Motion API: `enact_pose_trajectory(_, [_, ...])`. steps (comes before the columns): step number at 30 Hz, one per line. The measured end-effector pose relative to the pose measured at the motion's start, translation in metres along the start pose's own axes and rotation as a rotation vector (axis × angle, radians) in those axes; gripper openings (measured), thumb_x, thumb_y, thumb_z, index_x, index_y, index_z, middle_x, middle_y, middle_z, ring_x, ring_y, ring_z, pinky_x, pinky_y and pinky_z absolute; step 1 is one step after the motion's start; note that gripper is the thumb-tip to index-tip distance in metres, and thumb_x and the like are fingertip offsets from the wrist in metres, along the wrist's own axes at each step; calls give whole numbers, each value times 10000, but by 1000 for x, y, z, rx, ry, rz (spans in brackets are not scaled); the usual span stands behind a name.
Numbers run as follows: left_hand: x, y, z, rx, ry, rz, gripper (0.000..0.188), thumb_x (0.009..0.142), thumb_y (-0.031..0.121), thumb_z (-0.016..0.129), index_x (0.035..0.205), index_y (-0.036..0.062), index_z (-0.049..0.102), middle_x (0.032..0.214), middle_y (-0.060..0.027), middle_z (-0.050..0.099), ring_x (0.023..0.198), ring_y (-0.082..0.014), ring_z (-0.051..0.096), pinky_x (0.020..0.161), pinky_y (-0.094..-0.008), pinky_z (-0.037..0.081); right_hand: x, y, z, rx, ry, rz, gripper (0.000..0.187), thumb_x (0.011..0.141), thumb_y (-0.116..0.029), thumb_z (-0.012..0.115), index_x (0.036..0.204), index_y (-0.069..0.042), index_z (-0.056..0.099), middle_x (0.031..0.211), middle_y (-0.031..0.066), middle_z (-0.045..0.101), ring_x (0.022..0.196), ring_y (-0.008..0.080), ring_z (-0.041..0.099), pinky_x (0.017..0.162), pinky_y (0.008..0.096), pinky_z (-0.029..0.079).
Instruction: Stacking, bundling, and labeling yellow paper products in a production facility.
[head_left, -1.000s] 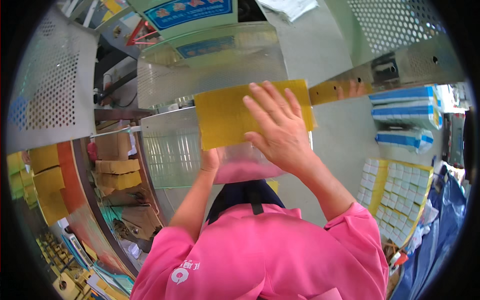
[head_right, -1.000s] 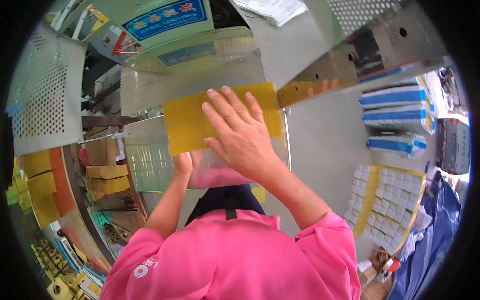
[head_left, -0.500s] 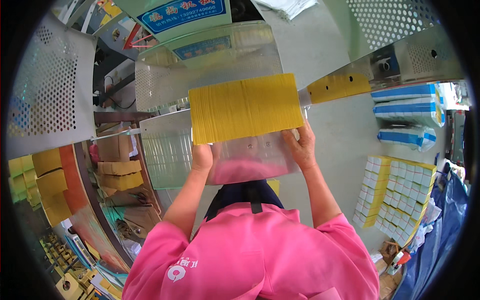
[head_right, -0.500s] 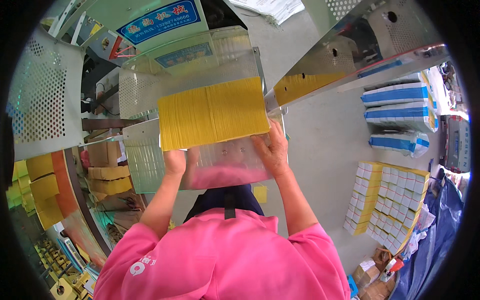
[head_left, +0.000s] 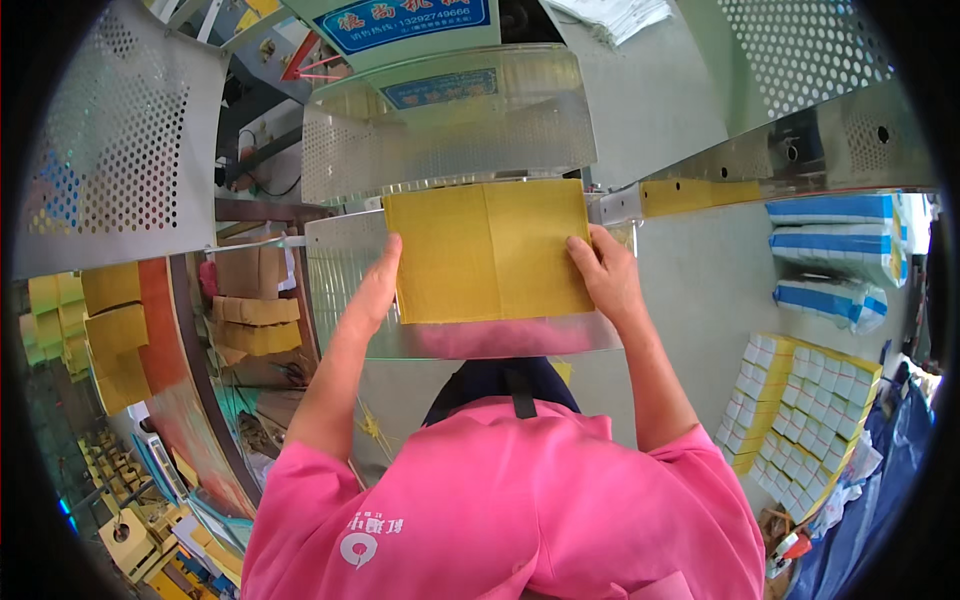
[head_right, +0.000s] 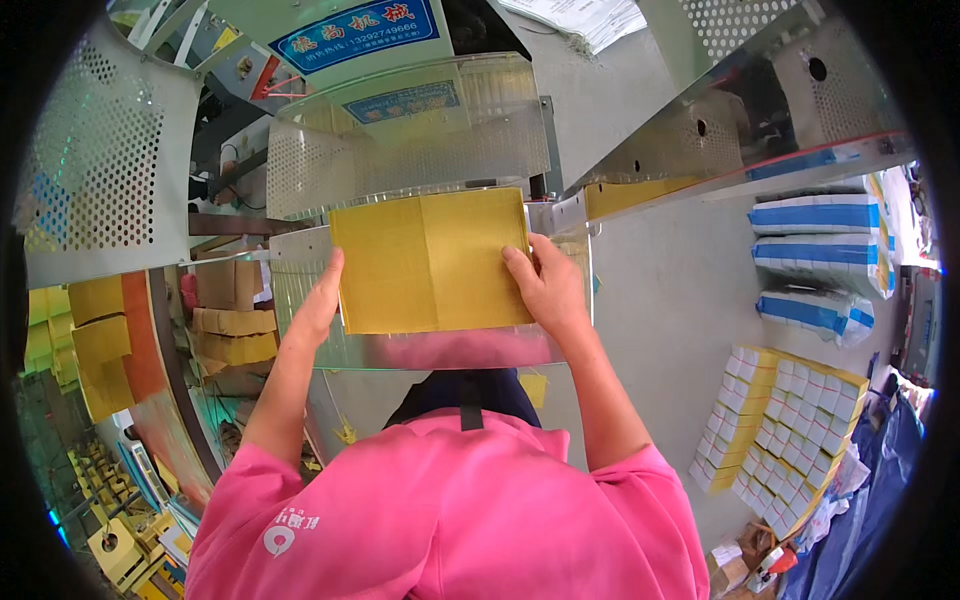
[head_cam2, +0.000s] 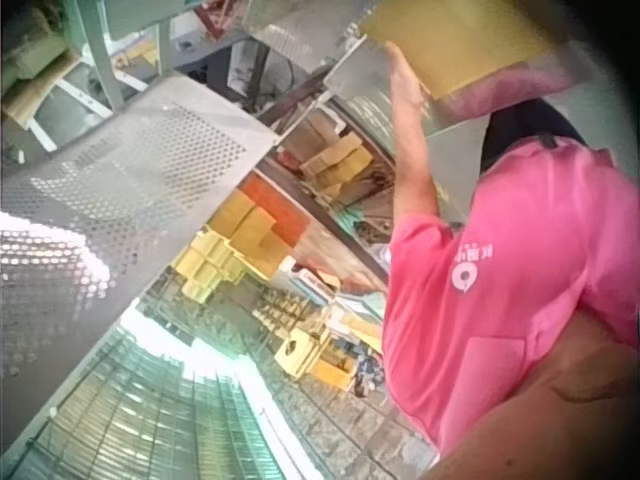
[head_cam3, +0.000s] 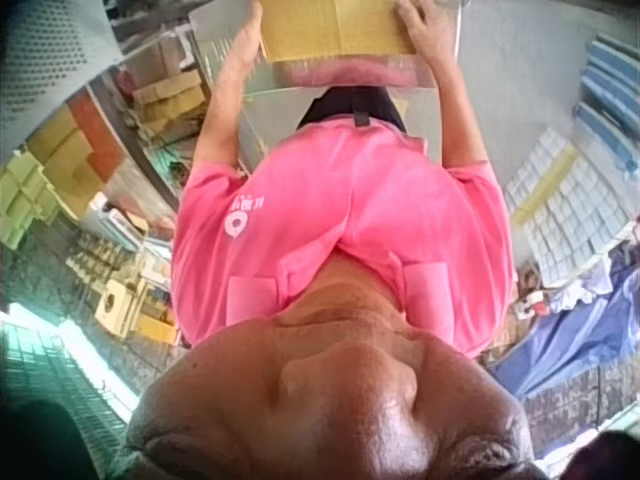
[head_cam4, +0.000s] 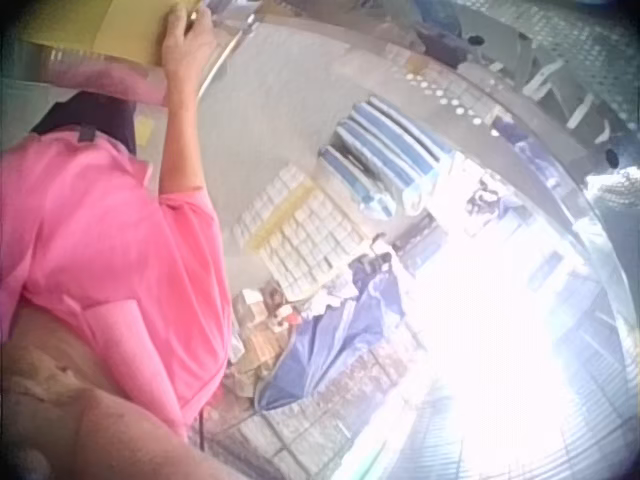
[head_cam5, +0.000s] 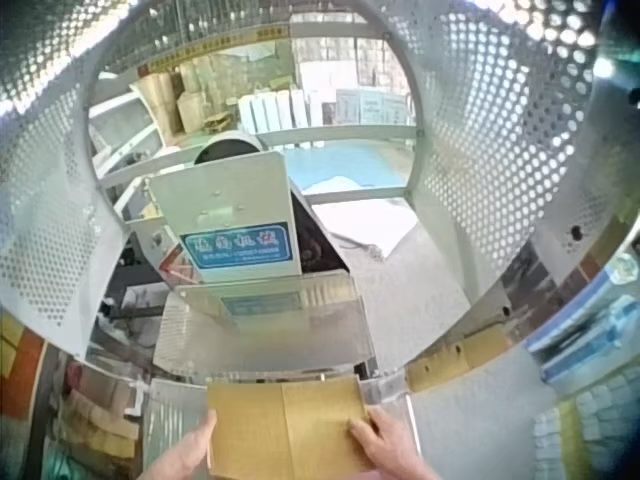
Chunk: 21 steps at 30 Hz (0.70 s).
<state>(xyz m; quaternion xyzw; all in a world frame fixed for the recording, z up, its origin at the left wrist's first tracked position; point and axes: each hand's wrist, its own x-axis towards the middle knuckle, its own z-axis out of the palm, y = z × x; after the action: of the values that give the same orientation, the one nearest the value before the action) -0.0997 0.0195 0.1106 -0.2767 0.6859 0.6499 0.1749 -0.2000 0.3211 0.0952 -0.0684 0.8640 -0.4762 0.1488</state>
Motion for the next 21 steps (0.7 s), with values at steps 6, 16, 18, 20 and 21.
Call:
enact_pose_trajectory(6, [-2,2,-1,-26,31,34,819,976,642,241,1428,-26,382,1472,-157,400,1370,-255,357,1135,-343,247,3,16,-8,527,-22,236,359,982,-295,527,1160,-6,644,804,9,619,641,71,496,574,245,417])
enact_pose_trajectory(16, [29,-62,-6,-160,134,294,753,988,595,317,1447,-1,350,1452,-121,420,1332,-218,387,1093,-338,309,1,30,17,490,72,-20,339,986,-211,493,1233,0,586,1145,73,616,1034,142,549,909,291,429])
enact_pose_trajectory(18, [28,-63,11,-379,81,266,711,998,575,306,1425,12,384,1412,-106,457,1302,-206,420,1076,-337,330,-6,18,27,708,61,54,382,993,-232,466,1299,-12,532,1227,82,578,1108,154,522,961,296,403])
enact_pose_trajectory(20, [24,-55,29,-601,20,241,673,1008,555,296,1403,25,419,1371,-90,493,1273,-195,453,1059,-336,351,-10,5,35,922,53,125,432,1001,-253,439,1365,-24,477,1309,92,541,1182,167,494,1013,301,377])
enact_pose_trajectory(21, [23,-52,35,-643,31,255,659,1009,546,301,1408,33,412,1375,-81,489,1275,-193,451,1062,-335,348,-11,1,38,919,43,103,469,1006,-275,414,1404,-28,424,1367,95,489,1245,178,448,1050,310,341])
